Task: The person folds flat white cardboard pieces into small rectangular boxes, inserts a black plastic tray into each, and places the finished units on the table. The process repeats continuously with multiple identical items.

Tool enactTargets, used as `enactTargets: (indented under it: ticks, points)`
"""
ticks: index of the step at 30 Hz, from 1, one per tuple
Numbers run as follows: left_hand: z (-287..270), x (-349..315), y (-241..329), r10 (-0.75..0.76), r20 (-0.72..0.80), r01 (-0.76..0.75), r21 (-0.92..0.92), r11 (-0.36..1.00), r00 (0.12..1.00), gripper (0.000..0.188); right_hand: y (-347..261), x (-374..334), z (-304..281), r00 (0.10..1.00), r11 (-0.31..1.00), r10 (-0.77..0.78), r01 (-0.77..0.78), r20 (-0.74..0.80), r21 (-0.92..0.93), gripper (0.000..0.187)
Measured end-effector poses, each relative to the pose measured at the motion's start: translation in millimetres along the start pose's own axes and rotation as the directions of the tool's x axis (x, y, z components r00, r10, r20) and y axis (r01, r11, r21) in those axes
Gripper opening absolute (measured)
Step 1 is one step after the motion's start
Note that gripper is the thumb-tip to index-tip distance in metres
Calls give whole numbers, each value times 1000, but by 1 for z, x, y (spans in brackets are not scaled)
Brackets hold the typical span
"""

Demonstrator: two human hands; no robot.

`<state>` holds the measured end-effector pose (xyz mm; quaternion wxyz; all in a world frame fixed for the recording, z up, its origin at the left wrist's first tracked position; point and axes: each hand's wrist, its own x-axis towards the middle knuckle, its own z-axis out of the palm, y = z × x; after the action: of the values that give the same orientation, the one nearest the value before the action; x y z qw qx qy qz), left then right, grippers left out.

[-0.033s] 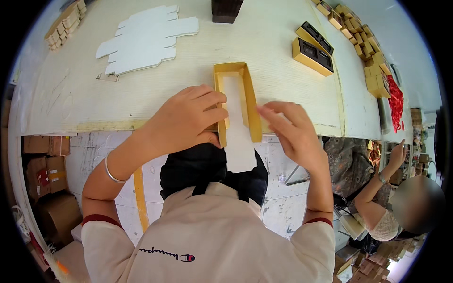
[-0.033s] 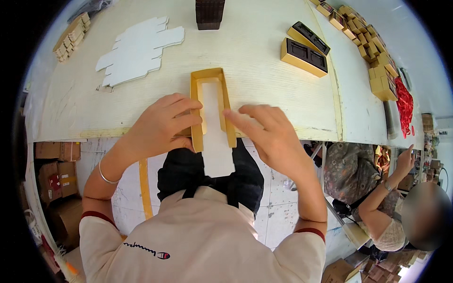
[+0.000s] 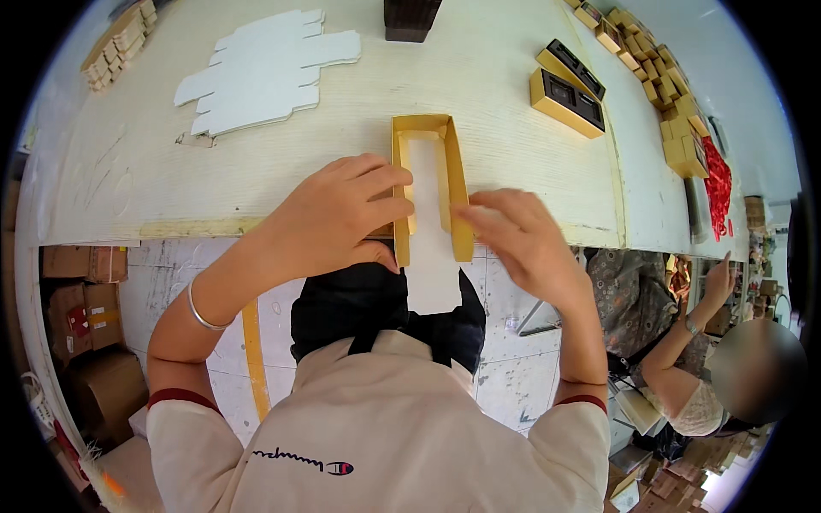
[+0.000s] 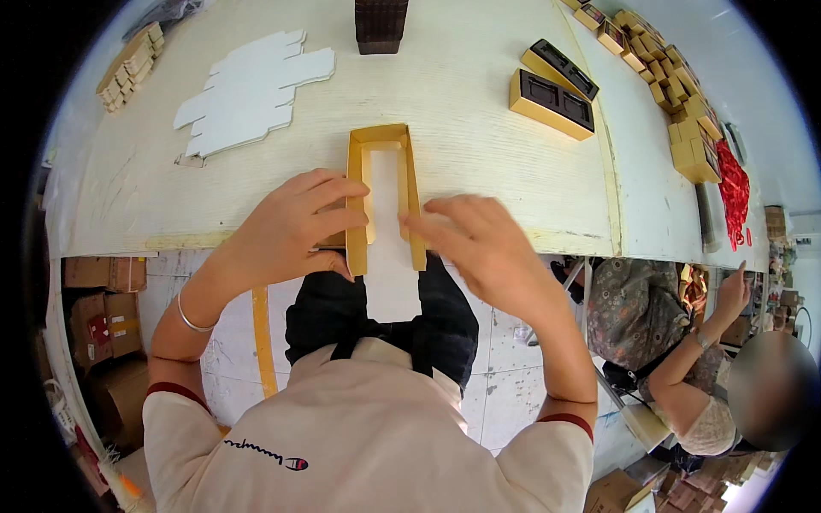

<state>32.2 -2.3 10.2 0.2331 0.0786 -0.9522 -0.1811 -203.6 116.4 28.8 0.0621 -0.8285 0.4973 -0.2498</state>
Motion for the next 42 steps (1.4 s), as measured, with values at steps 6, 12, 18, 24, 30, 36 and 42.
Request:
enactTargets:
  ticks: [6,12,18,24,30,36,42]
  points:
    - [12,-7,8,14,-9,-15,-75,997,1000,31,11,0,18,995,993,-98,96,32,70,29]
    - [25,10,18,-244,-31,234,-197,952,969,14,-2,13,46,995,997,30,-23,-98,70,18]
    - [33,11,18,-252,-54,236,-201,951,966,8,-17,2,34,978,929,208,-199,7,313,35]
    - [31,12,16,-286,-3,277,-238,931,958,15,-15,-19,41,979,994,-82,66,-187,-88,53]
    - [2,22,11,-401,314,481,-760,437,860,33,-2,0,57,877,989,10,62,-481,134,28]
    - [34,9,9,-336,-33,263,-554,790,941,29,-15,11,66,800,761,471,-157,-371,629,44]
    - [39,14,15,-417,-89,294,-581,759,904,36,-13,13,66,885,982,121,-174,-450,-77,23]
